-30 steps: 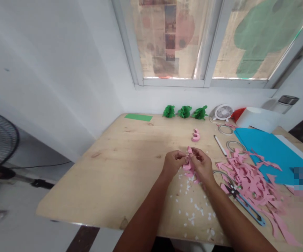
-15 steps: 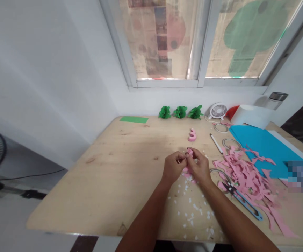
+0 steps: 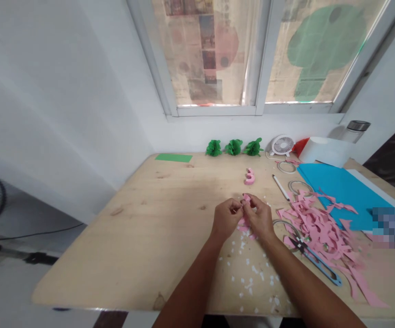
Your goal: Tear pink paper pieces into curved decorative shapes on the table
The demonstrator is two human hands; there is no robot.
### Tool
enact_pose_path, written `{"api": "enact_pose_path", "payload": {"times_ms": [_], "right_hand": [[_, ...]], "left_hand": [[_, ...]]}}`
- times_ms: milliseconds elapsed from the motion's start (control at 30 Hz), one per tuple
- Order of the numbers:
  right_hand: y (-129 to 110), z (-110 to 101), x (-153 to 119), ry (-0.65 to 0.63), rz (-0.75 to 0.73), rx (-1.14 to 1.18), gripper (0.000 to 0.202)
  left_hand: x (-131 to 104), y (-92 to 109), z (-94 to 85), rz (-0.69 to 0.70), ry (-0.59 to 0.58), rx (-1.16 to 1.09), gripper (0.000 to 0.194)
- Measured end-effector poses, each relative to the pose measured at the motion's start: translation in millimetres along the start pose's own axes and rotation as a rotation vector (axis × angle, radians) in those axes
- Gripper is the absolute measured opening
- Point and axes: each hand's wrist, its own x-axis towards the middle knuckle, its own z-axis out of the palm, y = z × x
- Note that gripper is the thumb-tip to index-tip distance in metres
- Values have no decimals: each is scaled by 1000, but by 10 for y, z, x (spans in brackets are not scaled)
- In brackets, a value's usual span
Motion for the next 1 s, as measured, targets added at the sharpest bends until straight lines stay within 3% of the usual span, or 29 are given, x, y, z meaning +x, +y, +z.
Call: {"api": "enact_pose_path", "payload": {"times_ms": [200, 333, 600, 733, 1000], "right_hand": [[7, 11, -3, 0, 14, 44, 30], [-7, 5, 11, -23, 39, 155, 36], [1, 23, 30, -89, 90, 301, 36], [-8, 53, -19, -108, 86, 249, 36], [-63, 36, -45, -155, 43, 11, 32]], "left_hand": [[13, -86, -12, -39, -52, -92, 11], [42, -79, -46, -140, -65, -232, 14], [91, -17, -112, -296, 91, -461, 21], [94, -38, -81, -255, 169, -475, 20], [67, -38, 5, -124, 205, -339, 15]]}}
